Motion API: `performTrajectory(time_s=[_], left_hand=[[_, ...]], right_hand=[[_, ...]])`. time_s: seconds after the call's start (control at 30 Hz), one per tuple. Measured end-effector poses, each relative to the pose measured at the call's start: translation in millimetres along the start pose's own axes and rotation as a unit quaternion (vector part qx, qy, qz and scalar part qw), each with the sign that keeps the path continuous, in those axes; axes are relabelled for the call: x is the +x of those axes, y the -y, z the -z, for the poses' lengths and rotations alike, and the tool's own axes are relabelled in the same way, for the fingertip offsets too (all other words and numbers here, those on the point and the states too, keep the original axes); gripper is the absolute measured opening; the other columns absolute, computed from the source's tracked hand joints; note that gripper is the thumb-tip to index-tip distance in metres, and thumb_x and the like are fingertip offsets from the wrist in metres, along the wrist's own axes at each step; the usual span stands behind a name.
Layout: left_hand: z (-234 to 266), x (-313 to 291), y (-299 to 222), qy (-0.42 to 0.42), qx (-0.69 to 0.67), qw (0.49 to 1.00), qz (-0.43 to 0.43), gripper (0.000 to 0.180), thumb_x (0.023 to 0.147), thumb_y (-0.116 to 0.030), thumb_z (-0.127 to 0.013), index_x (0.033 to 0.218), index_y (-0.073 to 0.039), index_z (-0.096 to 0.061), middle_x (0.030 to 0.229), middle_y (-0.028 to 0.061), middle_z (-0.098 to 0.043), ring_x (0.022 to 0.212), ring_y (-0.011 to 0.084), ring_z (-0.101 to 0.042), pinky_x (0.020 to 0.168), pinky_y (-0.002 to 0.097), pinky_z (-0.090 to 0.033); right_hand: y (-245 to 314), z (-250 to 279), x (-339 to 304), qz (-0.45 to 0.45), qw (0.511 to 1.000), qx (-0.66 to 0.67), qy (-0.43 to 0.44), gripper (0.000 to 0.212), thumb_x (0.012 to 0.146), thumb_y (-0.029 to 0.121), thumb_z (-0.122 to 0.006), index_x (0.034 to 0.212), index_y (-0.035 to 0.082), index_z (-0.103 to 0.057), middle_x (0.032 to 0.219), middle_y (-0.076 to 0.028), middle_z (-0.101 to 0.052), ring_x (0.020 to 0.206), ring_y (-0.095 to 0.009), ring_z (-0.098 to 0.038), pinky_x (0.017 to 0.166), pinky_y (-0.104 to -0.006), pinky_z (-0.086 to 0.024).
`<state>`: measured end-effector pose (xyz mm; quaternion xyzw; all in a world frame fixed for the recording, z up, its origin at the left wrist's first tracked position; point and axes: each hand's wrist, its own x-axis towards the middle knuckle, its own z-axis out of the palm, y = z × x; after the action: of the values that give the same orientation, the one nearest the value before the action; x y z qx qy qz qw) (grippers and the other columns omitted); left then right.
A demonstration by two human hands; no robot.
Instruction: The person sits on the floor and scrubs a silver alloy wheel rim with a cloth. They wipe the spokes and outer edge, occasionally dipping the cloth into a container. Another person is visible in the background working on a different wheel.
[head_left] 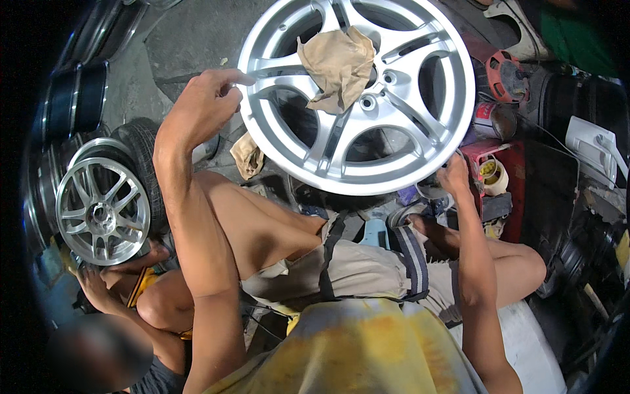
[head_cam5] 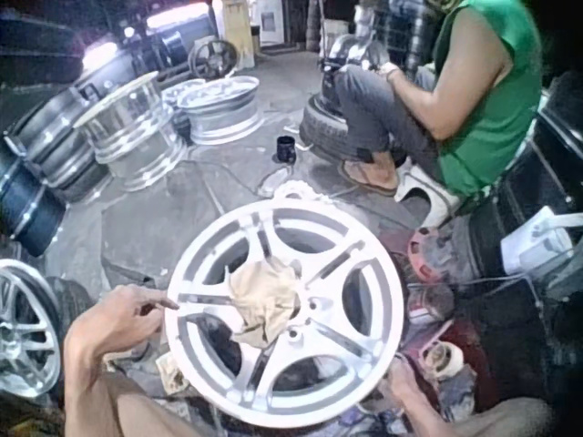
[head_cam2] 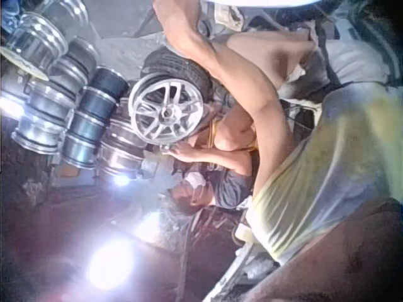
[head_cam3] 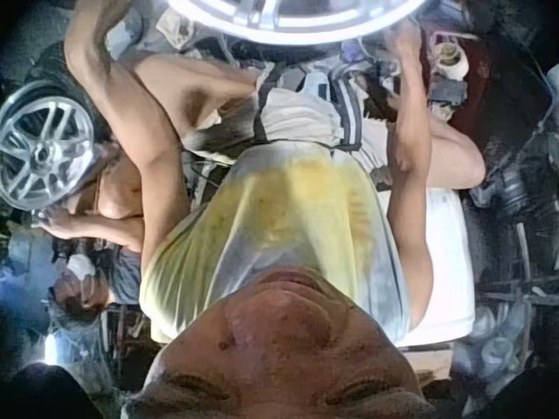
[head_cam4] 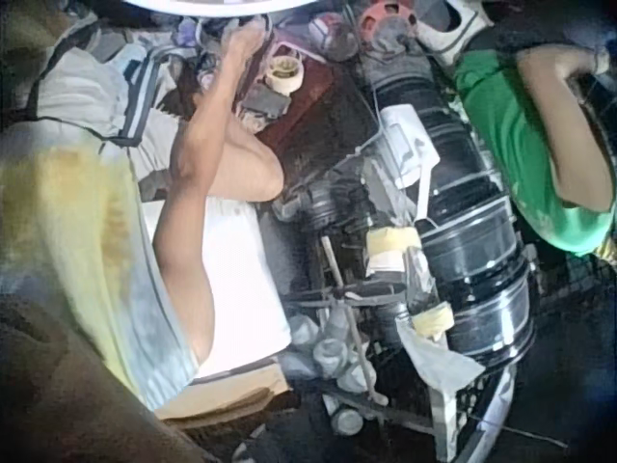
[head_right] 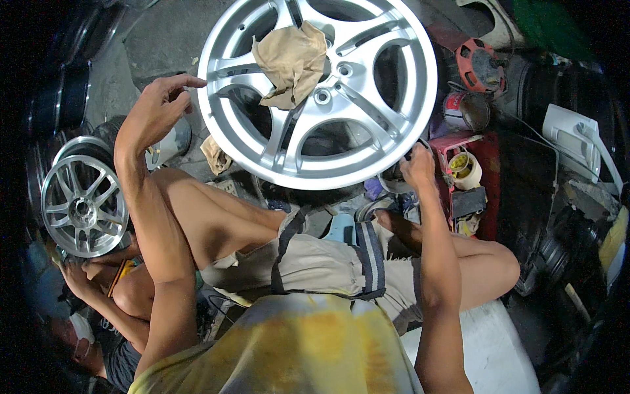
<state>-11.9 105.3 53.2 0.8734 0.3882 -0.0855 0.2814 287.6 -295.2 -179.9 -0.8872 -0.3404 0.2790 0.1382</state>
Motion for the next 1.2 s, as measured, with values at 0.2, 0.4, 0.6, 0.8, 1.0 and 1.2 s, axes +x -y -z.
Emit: performTrajectory(time_s=[0.2,0.4,0.6,0.8,1.0,1.2], left_hand=[[-18.3,33.8,-16.4,-0.013,0.039,0.999,-0.018,0.046,0.094,-0.031,-0.064,0.133,-0.008,-0.067,0.105,0.0201,-0.071,0.097,0.0283,-0.069,0.087,0.0380,-0.054],[-95.5,90.0,-67.3,-0.079,0.149,0.977,-0.134,0.078,0.084,-0.048,-0.078,0.152,-0.025,-0.048,0.140,0.0205,-0.051,0.125,0.0394,-0.056,0.102,0.0467,-0.053],[-140.7,94.9,-57.7,-0.013,0.133,0.979,-0.152,0.051,0.086,-0.028,-0.076,0.129,-0.008,-0.057,0.122,0.0221,-0.057,0.108,0.0411,-0.063,0.095,0.0484,-0.053],[-136.2,64.5,-77.1,-0.037,-0.030,0.978,-0.203,0.034,0.095,-0.030,-0.065,0.097,0.004,-0.066,0.097,0.0223,-0.063,0.086,0.0391,-0.066,0.079,0.0468,-0.051],[-168.8,-6.5,-145.0,0.002,-0.264,0.932,-0.247,0.037,0.099,-0.032,-0.061,0.113,0.002,-0.054,0.104,0.0292,-0.065,0.100,0.0399,-0.067,0.086,0.0474,-0.051],[-204.1,-33.1,-162.0,-0.142,-0.209,0.911,-0.325,0.029,0.104,-0.023,-0.051,0.118,0.003,-0.050,0.115,0.0275,-0.059,0.102,0.0471,-0.062,0.090,0.0508,-0.048]], right_hand=[[15.4,16.0,-6.8,-0.009,0.999,0.037,-0.009,0.019,0.086,0.006,-0.069,0.104,0.003,-0.073,0.088,-0.026,-0.070,0.089,-0.045,-0.069,0.077,-0.0494,-0.054],[20.1,26.1,-17.2,-0.035,0.993,0.109,-0.041,0.024,0.087,0.006,-0.070,0.110,-0.002,-0.071,0.091,-0.024,-0.072,0.087,-0.040,-0.072,0.079,-0.0447,-0.055],[8.2,34.7,-36.4,-0.063,0.991,0.092,-0.069,0.027,0.084,0.016,-0.077,0.106,0.000,-0.075,0.099,-0.021,-0.075,0.095,-0.034,-0.073,0.085,-0.0411,-0.055],[15.8,55.3,-53.7,-0.027,0.989,0.058,-0.130,0.026,0.086,0.019,-0.077,0.103,0.000,-0.075,0.099,-0.019,-0.075,0.092,-0.032,-0.073,0.086,-0.0387,-0.055],[104.0,66.7,-79.0,-0.071,0.862,0.488,-0.114,0.021,0.095,0.013,-0.072,0.108,-0.003,-0.071,0.104,-0.010,-0.072,0.090,-0.015,-0.069,0.078,-0.0263,-0.059],[188.5,50.7,-89.7,-0.082,0.586,0.805,-0.038,0.030,0.109,0.022,-0.052,0.129,0.001,-0.060,0.120,-0.005,-0.065,0.106,-0.013,-0.063,0.098,-0.0284,-0.048]])
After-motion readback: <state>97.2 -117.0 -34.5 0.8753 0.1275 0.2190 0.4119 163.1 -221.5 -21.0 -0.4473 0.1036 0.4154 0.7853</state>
